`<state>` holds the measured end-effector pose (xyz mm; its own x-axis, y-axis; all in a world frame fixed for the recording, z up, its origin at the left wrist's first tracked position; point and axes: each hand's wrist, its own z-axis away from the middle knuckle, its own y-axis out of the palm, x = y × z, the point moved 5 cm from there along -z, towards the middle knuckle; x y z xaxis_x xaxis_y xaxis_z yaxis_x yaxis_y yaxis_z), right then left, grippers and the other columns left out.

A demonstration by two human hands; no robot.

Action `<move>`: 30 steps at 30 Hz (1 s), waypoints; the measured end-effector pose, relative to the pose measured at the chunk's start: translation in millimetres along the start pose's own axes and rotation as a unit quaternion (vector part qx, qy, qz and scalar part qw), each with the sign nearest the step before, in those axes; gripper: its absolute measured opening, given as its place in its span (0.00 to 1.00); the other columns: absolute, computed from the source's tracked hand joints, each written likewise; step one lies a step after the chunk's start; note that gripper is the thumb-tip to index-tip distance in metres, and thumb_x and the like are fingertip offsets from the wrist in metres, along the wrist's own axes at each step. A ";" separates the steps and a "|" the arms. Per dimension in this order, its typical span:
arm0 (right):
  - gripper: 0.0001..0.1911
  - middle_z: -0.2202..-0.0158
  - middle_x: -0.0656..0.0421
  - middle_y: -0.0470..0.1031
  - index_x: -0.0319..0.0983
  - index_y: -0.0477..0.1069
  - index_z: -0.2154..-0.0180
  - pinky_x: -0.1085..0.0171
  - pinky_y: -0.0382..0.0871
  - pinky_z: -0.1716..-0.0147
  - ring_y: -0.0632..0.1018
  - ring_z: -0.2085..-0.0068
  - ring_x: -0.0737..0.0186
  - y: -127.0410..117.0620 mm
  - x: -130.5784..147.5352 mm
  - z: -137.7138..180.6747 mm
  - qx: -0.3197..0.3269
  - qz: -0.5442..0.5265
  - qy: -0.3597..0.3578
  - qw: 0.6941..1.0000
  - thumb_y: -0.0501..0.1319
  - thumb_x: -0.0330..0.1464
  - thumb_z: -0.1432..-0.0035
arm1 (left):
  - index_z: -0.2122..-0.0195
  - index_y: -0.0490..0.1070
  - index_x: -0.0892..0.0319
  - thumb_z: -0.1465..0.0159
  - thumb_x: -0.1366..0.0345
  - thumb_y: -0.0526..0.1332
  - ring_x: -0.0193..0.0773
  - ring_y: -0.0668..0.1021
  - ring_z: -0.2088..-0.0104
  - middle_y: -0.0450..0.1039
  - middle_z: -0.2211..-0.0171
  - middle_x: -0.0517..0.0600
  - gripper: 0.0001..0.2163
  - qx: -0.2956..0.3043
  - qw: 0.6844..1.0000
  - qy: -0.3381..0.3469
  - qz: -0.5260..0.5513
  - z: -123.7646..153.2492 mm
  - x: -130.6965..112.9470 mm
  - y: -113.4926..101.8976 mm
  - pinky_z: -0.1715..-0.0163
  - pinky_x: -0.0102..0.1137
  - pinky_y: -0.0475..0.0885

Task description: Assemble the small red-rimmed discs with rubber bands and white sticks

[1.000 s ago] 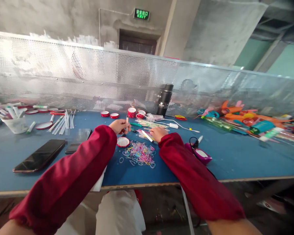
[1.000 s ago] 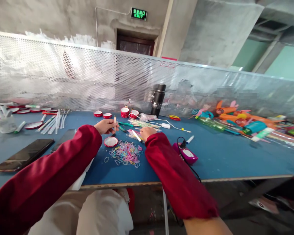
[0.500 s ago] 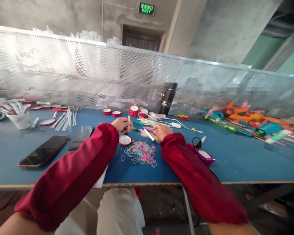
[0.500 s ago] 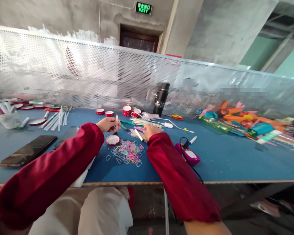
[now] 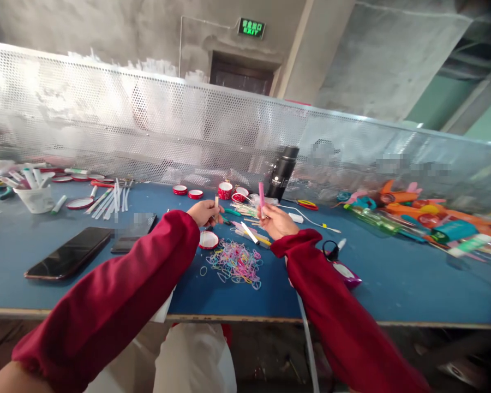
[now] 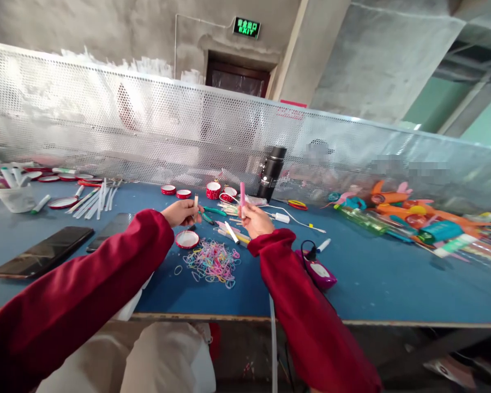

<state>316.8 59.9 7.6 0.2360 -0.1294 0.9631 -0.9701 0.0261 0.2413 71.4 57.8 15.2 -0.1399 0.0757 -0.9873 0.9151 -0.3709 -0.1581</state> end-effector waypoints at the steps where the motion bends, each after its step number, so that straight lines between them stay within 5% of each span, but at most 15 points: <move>1: 0.08 0.67 0.61 0.78 0.43 0.74 0.63 0.66 0.71 0.74 0.78 0.68 0.65 3.8 2.5 1.7 0.013 -0.016 0.024 1.000 0.65 0.28 0.48 | 0.64 0.67 0.62 0.33 0.69 0.56 0.25 0.69 0.85 0.74 0.77 0.46 0.03 -0.002 1.000 -0.001 -0.002 -0.5 1.0 -0.1 0.85 0.22 0.56; 7: 0.03 0.57 0.61 0.78 0.43 0.74 0.67 0.62 0.72 0.64 0.78 0.56 0.61 40.6 29.6 32.5 0.083 -0.057 0.015 0.995 0.66 0.32 0.45 | 0.67 0.64 0.61 0.33 0.68 0.56 0.24 0.65 0.87 0.75 0.75 0.47 0.05 0.016 1.000 -0.009 0.015 1.4 0.5 4.0 0.86 0.23 0.52; 14: 0.13 0.71 0.63 0.71 0.43 0.78 0.66 0.67 0.61 0.75 0.67 0.73 0.71 83.5 21.3 48.2 0.112 0.055 -0.080 0.989 0.71 0.43 0.52 | 0.62 0.65 0.61 0.31 0.70 0.49 0.25 0.62 0.87 0.70 0.78 0.45 0.07 0.032 0.998 0.029 0.048 6.3 -5.7 9.0 0.84 0.26 0.50; 19: 0.17 0.74 0.65 0.66 0.43 0.78 0.65 0.67 0.58 0.76 0.64 0.75 0.71 83.6 4.5 29.5 0.096 0.034 -0.091 0.991 0.71 0.47 0.53 | 0.62 0.67 0.62 0.32 0.69 0.52 0.25 0.64 0.86 0.68 0.80 0.44 0.06 0.030 0.998 -0.003 0.053 7.1 -2.4 13.5 0.84 0.24 0.53; 30: 0.20 0.73 0.61 0.74 0.39 0.77 0.65 0.64 0.63 0.69 0.70 0.71 0.67 77.6 -12.2 34.4 0.075 0.066 -0.088 0.991 0.71 0.46 0.55 | 0.70 0.68 0.62 0.38 0.54 0.62 0.24 0.62 0.86 0.68 0.80 0.44 0.14 0.093 0.995 0.045 -0.016 2.1 4.8 23.1 0.85 0.25 0.50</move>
<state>236.7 29.4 10.5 0.1052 -0.3064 0.9461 -0.9926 -0.0909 0.0809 91.1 47.6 6.7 -0.1261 0.1695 -0.9774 0.8239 -0.5308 -0.1984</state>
